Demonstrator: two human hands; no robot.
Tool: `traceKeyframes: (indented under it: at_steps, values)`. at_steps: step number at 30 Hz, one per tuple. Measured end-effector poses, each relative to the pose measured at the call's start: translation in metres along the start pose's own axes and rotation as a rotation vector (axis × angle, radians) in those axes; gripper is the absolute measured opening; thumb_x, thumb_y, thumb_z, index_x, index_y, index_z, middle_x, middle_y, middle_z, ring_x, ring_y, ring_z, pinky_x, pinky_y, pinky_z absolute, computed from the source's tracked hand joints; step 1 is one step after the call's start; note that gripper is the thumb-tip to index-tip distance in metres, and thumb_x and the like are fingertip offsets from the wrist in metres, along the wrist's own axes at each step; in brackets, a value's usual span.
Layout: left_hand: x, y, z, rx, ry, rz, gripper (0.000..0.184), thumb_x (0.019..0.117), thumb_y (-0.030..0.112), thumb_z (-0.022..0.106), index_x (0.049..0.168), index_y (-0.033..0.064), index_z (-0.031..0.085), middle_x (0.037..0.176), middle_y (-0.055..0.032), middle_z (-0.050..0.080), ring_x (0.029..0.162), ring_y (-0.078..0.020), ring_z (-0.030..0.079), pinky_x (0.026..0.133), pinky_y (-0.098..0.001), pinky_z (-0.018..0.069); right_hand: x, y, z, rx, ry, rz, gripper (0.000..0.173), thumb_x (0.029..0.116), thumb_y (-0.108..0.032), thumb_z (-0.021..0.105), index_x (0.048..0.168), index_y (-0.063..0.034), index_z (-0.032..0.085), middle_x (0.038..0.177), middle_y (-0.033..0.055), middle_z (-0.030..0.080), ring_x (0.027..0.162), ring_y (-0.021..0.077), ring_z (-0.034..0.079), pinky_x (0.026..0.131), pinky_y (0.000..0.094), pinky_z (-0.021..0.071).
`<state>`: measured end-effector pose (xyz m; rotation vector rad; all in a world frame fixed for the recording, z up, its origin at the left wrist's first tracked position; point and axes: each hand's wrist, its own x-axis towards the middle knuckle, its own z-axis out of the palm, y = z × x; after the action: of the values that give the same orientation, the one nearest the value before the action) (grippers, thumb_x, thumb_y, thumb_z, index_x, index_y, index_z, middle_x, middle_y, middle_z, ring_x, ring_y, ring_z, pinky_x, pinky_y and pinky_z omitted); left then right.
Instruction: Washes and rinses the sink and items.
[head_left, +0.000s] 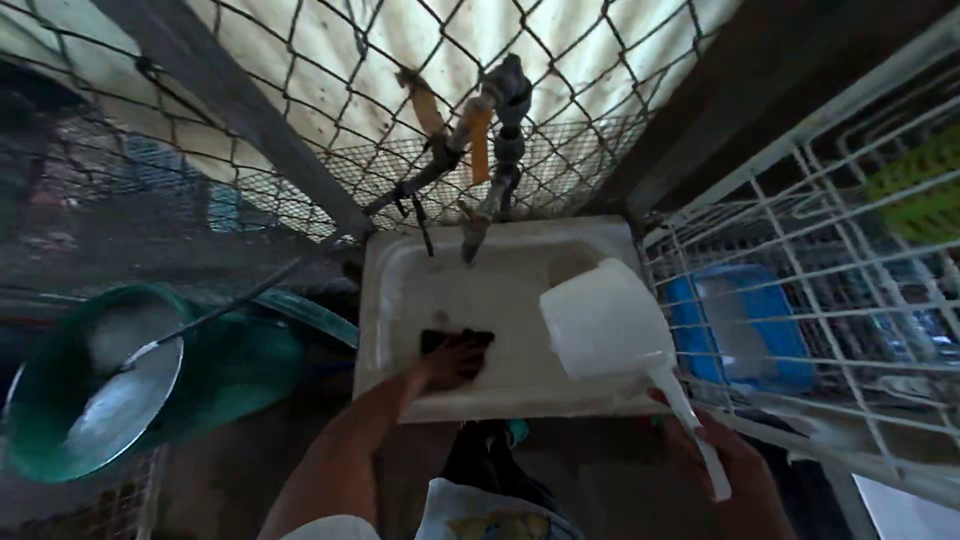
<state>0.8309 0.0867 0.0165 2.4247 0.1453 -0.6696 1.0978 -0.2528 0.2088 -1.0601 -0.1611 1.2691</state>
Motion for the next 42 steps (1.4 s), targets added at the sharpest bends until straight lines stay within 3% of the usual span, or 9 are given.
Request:
traceKeyframes:
  at_steps: [5,11,16,20,28,32,36,40,42]
  values:
    - [0.008,-0.044,-0.011,0.006,0.224,-0.384,0.056,0.1097,0.040,0.039,0.164,0.0295,0.027,0.173,-0.0049,0.009,0.159,-0.0330,0.000,0.119,-0.0738,0.0004,-0.007,0.008,-0.009,-0.020,-0.056,0.020,0.041,0.0890,-0.035,0.072,0.128,-0.0219,0.071,0.070,-0.0117,0.065,0.048,-0.0050,0.053,0.043,0.0117,0.0442]
    - [0.013,-0.016,0.013,0.057,0.127,-0.085,0.051,0.1077,0.035,0.049,0.158,0.0290,0.042,0.172,-0.0035,0.019,0.159,-0.0345,0.005,0.120,-0.0738,-0.0001,-0.009,0.014,-0.004,-0.064,-0.101,0.123,0.042,0.0864,-0.036,0.075,0.126,-0.0232,0.072,0.071,-0.0111,0.066,0.048,-0.0028,0.054,0.042,0.0140,0.0459]
    - [0.033,-0.031,0.001,-0.054,0.411,-0.432,0.054,0.1088,0.039,0.041,0.162,0.0326,0.033,0.173,-0.0056,0.015,0.159,-0.0335,0.001,0.121,-0.0713,-0.0017,-0.006,0.015,0.017,-0.416,0.120,0.094,0.041,0.0871,-0.011,0.054,0.127,-0.0103,0.061,0.068,-0.0099,0.063,0.049,-0.0009,0.054,0.044,0.0164,0.0466]
    - [0.016,0.007,0.003,-0.121,0.254,-0.404,0.051,0.1108,0.038,0.038,0.160,0.0279,0.037,0.172,-0.0096,0.016,0.159,-0.0381,0.002,0.117,-0.0753,-0.0070,0.015,0.020,0.062,-1.026,0.289,0.002,0.061,0.0889,-0.005,0.065,0.145,0.0113,0.048,0.131,0.0290,0.062,0.114,0.0297,0.064,0.099,0.0453,0.0515]
    - [-0.075,0.058,-0.076,-1.075,0.853,-0.645,0.046,0.1137,0.024,0.033,0.154,0.0023,0.040,0.149,-0.0251,0.048,0.133,-0.0335,0.053,0.108,-0.0477,0.0460,0.112,0.023,0.082,-1.322,0.160,0.061,0.063,0.1013,-0.019,0.064,0.156,-0.0020,0.039,0.147,0.0266,0.054,0.133,0.0408,0.056,0.112,0.0546,0.0436]
    - [-0.107,0.087,-0.103,-1.036,0.951,-0.621,0.039,0.1095,0.014,0.046,0.145,-0.0014,0.050,0.142,-0.0231,0.056,0.127,-0.0282,0.058,0.106,-0.0439,0.0493,0.171,0.050,0.089,-1.477,0.110,0.068,0.060,0.1033,-0.025,0.058,0.157,-0.0039,0.039,0.148,0.0264,0.052,0.135,0.0432,0.053,0.111,0.0606,0.0430]
    - [-0.116,0.115,-0.131,-0.908,0.898,-0.491,0.046,0.1062,0.009,0.049,0.152,0.0049,0.047,0.155,-0.0175,0.047,0.142,-0.0247,0.047,0.118,-0.0411,0.0388,0.172,0.056,0.136,-1.748,0.065,-0.007,0.077,0.0948,-0.014,0.066,0.161,-0.0010,0.028,0.165,0.0329,0.020,0.152,0.0514,0.022,0.119,0.0666,0.0254]
    - [-0.125,0.150,-0.151,-1.078,0.977,-0.342,0.042,0.1065,0.005,0.045,0.149,0.0024,0.049,0.151,-0.0168,0.051,0.135,-0.0208,0.052,0.112,-0.0386,0.0432,0.183,0.099,0.182,-1.366,-0.278,-0.038,0.105,0.0824,-0.027,0.086,0.164,-0.0093,0.022,0.159,0.0331,0.030,0.135,0.0488,0.049,0.107,0.0566,0.0490]
    - [-0.134,0.151,-0.156,-1.190,1.066,-0.287,0.043,0.1052,0.002,0.045,0.147,0.0049,0.052,0.149,-0.0136,0.052,0.129,-0.0186,0.056,0.107,-0.0377,0.0472,0.202,0.118,0.191,-1.132,-0.256,-0.032,0.072,0.0910,-0.019,0.077,0.151,0.0012,0.043,0.142,0.0310,0.053,0.124,0.0397,0.060,0.104,0.0506,0.0519]
